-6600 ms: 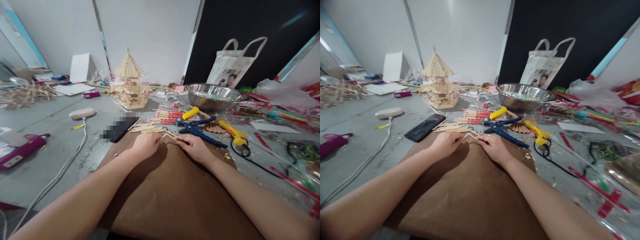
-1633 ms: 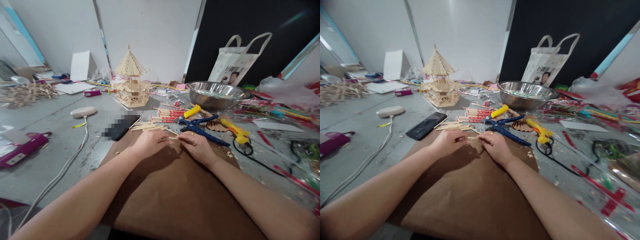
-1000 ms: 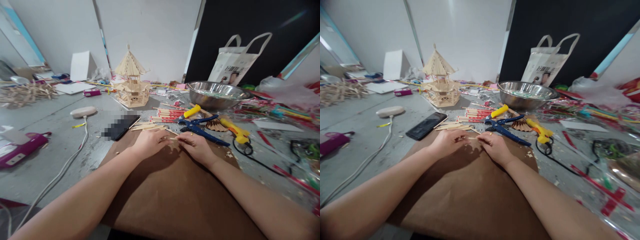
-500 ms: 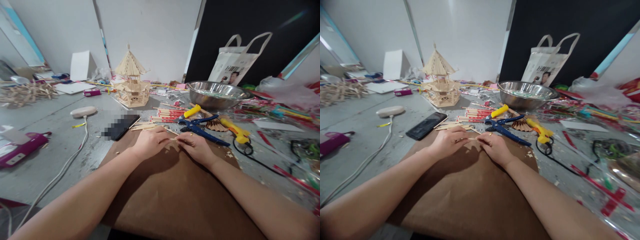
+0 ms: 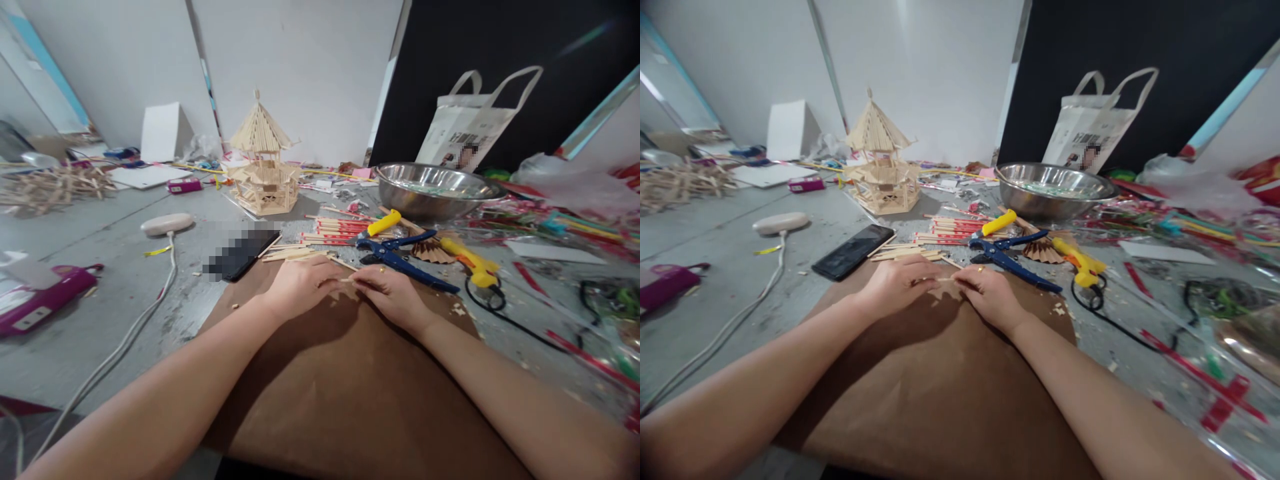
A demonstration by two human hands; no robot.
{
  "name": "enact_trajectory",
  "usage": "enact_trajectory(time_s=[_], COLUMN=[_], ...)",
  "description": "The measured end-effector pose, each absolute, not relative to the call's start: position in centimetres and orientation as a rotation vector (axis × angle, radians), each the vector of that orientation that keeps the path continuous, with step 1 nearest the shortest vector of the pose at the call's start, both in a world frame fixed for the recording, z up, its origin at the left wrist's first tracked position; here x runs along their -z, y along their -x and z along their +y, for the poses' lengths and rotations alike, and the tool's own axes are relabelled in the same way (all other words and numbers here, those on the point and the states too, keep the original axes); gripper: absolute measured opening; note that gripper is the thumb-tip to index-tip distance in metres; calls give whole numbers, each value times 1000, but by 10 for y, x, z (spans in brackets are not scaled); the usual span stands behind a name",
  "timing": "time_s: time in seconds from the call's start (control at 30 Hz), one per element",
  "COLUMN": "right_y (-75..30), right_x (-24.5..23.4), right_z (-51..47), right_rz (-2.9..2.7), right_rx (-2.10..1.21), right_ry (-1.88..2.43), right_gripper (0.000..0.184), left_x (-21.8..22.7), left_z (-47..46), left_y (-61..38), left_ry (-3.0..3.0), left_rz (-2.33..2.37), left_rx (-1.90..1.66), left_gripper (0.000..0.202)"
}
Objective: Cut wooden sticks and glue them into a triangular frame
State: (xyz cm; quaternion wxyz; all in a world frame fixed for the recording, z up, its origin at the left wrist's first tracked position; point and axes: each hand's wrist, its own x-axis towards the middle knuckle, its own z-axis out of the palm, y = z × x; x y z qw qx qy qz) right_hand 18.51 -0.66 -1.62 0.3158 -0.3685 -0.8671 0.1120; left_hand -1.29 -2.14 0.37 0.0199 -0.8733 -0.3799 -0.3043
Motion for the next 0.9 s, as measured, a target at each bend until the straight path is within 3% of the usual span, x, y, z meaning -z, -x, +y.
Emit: enact_trajectory(time_s=[0.63,0.8,0.9], right_y=[-185,-184,-184], right_x=[16,13,11], right_z=[-8,-8,-9], right_rz=[-2281,-2245,-2230], right_rx=[-320,-299,-301], right_ry=[988,1019,1017], right_gripper=[18,17,17], left_x=[-5,-8,-8], left_z=[-23,-21,-18], left_y=[12,15,17], left_ry=[2711,2645,2618], left_rz=[-1176,-1360,-1417], left_rx=[914,806,728], left_gripper=[26,50,33])
